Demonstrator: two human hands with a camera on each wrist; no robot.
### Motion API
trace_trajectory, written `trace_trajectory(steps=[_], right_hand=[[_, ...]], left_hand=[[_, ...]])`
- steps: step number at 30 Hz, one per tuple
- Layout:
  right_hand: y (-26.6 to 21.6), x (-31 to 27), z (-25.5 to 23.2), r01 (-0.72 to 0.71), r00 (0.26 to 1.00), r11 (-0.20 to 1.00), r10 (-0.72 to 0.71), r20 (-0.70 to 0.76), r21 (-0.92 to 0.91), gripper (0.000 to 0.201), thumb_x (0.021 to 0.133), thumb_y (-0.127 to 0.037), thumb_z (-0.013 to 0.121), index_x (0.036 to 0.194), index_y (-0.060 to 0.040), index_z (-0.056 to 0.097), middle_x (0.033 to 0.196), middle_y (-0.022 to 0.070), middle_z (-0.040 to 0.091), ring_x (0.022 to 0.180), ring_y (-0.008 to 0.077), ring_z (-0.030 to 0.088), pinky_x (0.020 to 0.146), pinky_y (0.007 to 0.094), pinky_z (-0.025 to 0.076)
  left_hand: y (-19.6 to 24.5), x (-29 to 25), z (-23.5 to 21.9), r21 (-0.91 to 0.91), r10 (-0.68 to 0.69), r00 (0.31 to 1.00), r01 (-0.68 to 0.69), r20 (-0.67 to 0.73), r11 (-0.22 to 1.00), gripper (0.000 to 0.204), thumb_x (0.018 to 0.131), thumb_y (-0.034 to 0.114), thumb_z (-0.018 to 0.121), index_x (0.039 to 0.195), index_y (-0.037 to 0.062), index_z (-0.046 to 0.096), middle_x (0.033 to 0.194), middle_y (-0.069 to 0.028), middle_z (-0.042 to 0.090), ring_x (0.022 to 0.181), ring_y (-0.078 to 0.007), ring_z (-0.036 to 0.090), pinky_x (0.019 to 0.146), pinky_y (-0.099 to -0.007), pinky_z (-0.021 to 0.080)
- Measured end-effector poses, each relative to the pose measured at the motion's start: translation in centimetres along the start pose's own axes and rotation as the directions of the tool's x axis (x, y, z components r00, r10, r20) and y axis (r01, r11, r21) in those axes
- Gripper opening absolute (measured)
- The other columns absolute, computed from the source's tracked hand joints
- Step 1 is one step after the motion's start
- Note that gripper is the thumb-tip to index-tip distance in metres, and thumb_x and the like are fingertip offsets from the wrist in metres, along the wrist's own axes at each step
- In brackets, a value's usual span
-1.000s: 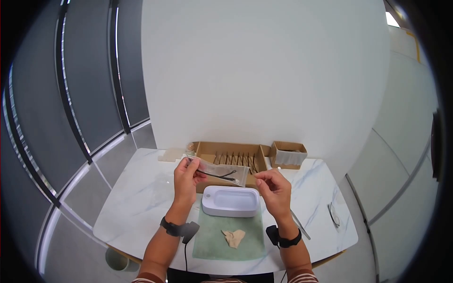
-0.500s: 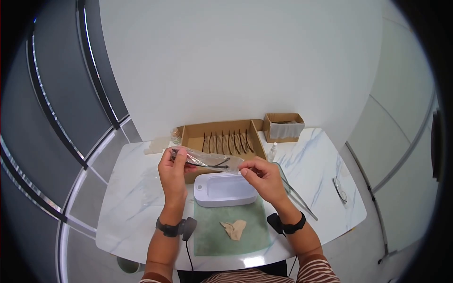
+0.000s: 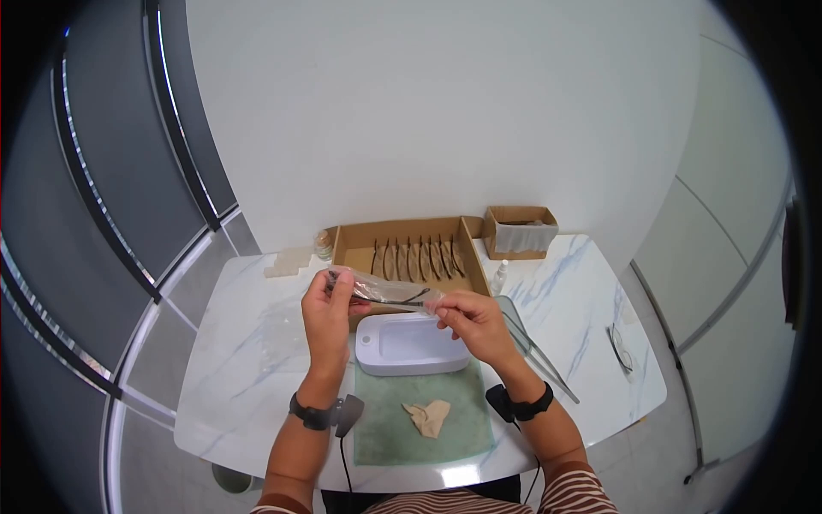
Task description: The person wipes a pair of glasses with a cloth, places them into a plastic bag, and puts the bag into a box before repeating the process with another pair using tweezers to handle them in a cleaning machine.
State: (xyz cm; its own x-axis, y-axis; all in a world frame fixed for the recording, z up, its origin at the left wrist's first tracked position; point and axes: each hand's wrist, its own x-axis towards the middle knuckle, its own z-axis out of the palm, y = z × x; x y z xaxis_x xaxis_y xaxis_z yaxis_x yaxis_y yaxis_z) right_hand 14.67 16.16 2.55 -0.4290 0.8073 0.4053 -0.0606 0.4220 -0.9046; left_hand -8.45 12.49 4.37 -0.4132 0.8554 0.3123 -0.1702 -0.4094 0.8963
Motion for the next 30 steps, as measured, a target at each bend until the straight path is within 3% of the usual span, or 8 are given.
trace_trajectory(steps=[2,4,10,16,30], right_hand=[[0.1,0.0,0.0,-0.042,0.996,0.998,0.039,-0.078,-0.037,0.02,0.099,-0.009,0.065,0.114,-0.003,0.075,0.097,0.0035,0.073,0.077,0.0081,0.067,0.056,0.0213,0.05],[-0.1,0.1,-0.2,-0.061,0.993,0.998,0.057,-0.107,-0.027,0.02,0.098,-0.01,0.065,0.114,-0.0026,0.075,0.095,0.0036,0.074,0.075,0.0082,0.068,0.056,0.0213,0.05],[-0.6,0.3,-0.8,-0.092,0.982,0.996,0.092,-0.167,0.007,0.02,0.097,-0.009,0.068,0.113,-0.0001,0.075,0.087,0.0037,0.074,0.07,0.0082,0.067,0.056,0.0205,0.05],[-0.6,0.2,-0.7,-0.095,0.981,0.995,0.095,-0.171,0.004,0.021,0.095,-0.01,0.068,0.113,-0.0016,0.076,0.084,0.0033,0.073,0.069,0.0075,0.067,0.057,0.022,0.051],[-0.5,0.2,-0.5,-0.083,0.984,0.996,0.074,-0.164,-0.045,0.021,0.092,-0.008,0.073,0.112,-0.0002,0.075,0.078,0.0005,0.07,0.064,0.0056,0.063,0.056,0.0199,0.049]], left_hand=[[0.0,0.0,-0.1,0.004,-0.026,0.999,0.026,0.034,1.0,0.019,0.103,0.018,0.059,0.107,0.0,0.063,0.094,-0.0062,0.068,0.077,-0.0118,0.068,0.065,-0.0246,0.059],[-0.2,0.1,-0.3,-0.021,-0.07,0.985,0.074,0.156,0.997,0.028,0.105,0.022,0.056,0.12,-0.0009,0.062,0.098,-0.0088,0.07,0.081,-0.0149,0.071,0.068,-0.0257,0.06],[-0.1,-0.1,-0.3,0.021,0.005,0.975,-0.01,0.224,1.0,0.029,0.106,0.019,0.056,0.124,-0.0025,0.062,0.102,-0.0094,0.069,0.087,-0.0167,0.072,0.073,-0.026,0.06],[-0.2,-0.1,0.1,0.001,0.027,0.994,-0.027,0.108,1.0,0.032,0.104,0.028,0.061,0.119,-0.0002,0.064,0.093,-0.0078,0.072,0.08,-0.0149,0.073,0.07,-0.0243,0.06],[-0.6,-0.5,0.5,0.008,-0.026,0.996,0.026,0.081,1.0,0.027,0.103,0.029,0.064,0.106,0.0025,0.062,0.088,-0.0054,0.07,0.076,-0.0137,0.072,0.063,-0.0223,0.057]])
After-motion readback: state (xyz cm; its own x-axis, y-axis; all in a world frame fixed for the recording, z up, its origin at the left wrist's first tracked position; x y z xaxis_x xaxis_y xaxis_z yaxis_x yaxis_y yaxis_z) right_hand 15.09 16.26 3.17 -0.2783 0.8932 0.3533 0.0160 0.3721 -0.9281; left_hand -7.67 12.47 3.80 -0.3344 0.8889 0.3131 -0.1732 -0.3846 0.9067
